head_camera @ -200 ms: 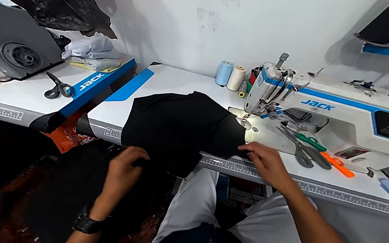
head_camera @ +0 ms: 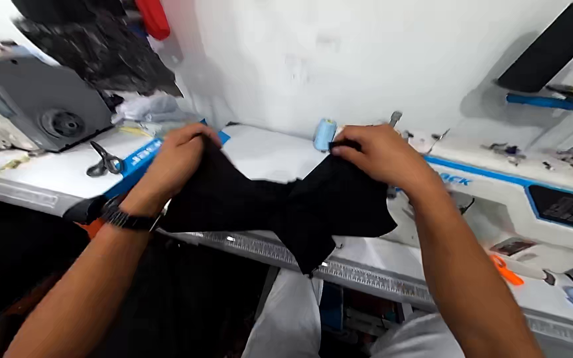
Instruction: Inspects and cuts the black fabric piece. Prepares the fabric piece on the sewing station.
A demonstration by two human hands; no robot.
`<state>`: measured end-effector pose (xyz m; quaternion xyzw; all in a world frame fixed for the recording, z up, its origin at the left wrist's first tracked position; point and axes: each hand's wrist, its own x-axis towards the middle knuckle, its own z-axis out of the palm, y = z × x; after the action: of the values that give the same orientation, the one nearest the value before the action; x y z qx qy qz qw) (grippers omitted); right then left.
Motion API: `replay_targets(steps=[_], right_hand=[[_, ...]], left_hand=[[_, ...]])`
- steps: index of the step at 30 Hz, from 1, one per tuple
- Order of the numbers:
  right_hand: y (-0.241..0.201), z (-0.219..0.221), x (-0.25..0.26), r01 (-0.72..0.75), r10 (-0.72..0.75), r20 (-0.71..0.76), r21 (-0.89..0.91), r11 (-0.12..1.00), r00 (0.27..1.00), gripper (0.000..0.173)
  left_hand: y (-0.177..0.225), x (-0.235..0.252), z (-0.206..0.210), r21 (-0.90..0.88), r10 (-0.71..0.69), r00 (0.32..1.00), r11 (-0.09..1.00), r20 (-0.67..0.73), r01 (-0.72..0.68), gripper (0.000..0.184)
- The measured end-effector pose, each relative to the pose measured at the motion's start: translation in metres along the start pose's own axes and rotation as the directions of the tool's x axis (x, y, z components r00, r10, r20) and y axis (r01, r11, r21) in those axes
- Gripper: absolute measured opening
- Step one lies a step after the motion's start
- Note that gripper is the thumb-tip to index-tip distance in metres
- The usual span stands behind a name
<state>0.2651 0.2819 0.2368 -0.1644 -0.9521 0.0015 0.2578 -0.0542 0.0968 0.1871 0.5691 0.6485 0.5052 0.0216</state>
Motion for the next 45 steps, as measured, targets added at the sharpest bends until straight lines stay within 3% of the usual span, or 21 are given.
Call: replay_targets(steps=[3, 7, 10, 14, 16, 17, 19, 21, 22, 23, 26, 29, 32, 37, 40, 42, 45], right_hand=[[0.037, -0.019, 0.095, -0.132, 0.152, 0.183, -0.115, 0.985, 0.971, 0.025], [0.073, -0.047, 0.144, -0.212, 0.212, -0.008, -0.097, 0.972, 0.977, 0.027], [0.064, -0.075, 0.140, -0.123, 0.115, -0.172, -0.038, 0.992, 0.978, 0.027], [0.028, -0.086, 0.089, 0.030, -0.047, -0.208, -0.082, 0.996, 0.977, 0.024], [0.005, -0.076, 0.046, 0.134, -0.143, -0.113, -0.079, 0.988, 0.983, 0.021], [-0.005, -0.066, 0.020, 0.211, -0.212, -0.029, -0.040, 0.977, 0.977, 0.021], [-0.019, -0.044, -0.036, 0.333, -0.354, 0.168, 0.137, 0.933, 0.920, 0.023], [-0.023, -0.026, -0.084, 0.301, -0.386, 0.307, 0.290, 0.909, 0.870, 0.026], [-0.023, -0.017, -0.102, 0.252, -0.357, 0.340, 0.317, 0.915, 0.870, 0.027], [-0.021, -0.006, -0.114, 0.203, -0.315, 0.342, 0.325, 0.924, 0.886, 0.026], [-0.020, 0.052, -0.117, 0.013, -0.103, 0.269, 0.318, 0.948, 0.958, 0.021], [-0.041, 0.127, -0.110, -0.168, 0.132, 0.209, 0.161, 0.973, 0.969, 0.042], [-0.062, 0.169, -0.129, -0.200, 0.197, 0.211, -0.009, 0.980, 0.957, 0.066], [-0.060, 0.132, -0.214, -0.255, 0.255, 0.240, -0.032, 0.966, 0.937, 0.066], [-0.045, 0.103, -0.235, -0.320, 0.319, 0.126, -0.018, 0.947, 0.939, 0.057], [-0.031, 0.101, -0.234, -0.364, 0.366, 0.065, -0.042, 0.930, 0.928, 0.054], [-0.015, 0.111, -0.242, -0.408, 0.424, 0.127, -0.135, 0.903, 0.897, 0.065]], left_hand=[[0.003, 0.102, 0.008, 0.075, -0.061, 0.996, 0.996, 0.063, 0.056, 0.031], [0.032, 0.171, -0.013, 0.183, 0.089, 0.994, 0.980, -0.070, -0.075, 0.033], [0.066, 0.158, -0.033, 0.248, 0.230, 0.961, 0.950, -0.151, -0.189, 0.036], [0.077, 0.084, -0.027, 0.316, 0.304, 0.940, 0.917, -0.157, -0.244, 0.042], [0.067, 0.036, -0.017, 0.314, 0.347, 0.937, 0.894, -0.039, -0.318, 0.039], [0.056, 0.013, -0.015, 0.266, 0.404, 0.911, 0.871, 0.087, -0.412, 0.035], [0.027, -0.020, -0.017, 0.044, 0.527, 0.746, 0.804, 0.406, -0.593, 0.031], [-0.006, -0.028, -0.020, -0.183, 0.545, 0.577, 0.804, 0.609, -0.566, 0.037], [-0.020, -0.028, -0.017, -0.217, 0.506, 0.562, 0.838, 0.655, -0.501, 0.038], [-0.029, -0.025, -0.011, -0.164, 0.443, 0.587, 0.869, 0.677, -0.467, 0.037], [-0.044, -0.001, 0.032, 0.130, 0.263, 0.711, 0.885, 0.652, -0.447, 0.033], [-0.073, 0.042, 0.091, 0.211, 0.253, 0.706, 0.841, 0.661, -0.499, 0.034], [-0.091, 0.083, 0.143, 0.218, 0.249, 0.674, 0.821, 0.696, -0.528, 0.039], [-0.068, 0.090, 0.214, 0.182, 0.180, 0.551, 0.823, 0.815, -0.538, 0.065], [-0.041, 0.071, 0.262, 0.205, 0.087, 0.500, 0.841, 0.861, -0.500, 0.070], [-0.030, 0.061, 0.291, 0.203, 0.102, 0.513, 0.839, 0.852, -0.505, 0.063], [-0.023, 0.049, 0.324, 0.073, 0.270, 0.574, 0.861, 0.773, -0.504, 0.052]])
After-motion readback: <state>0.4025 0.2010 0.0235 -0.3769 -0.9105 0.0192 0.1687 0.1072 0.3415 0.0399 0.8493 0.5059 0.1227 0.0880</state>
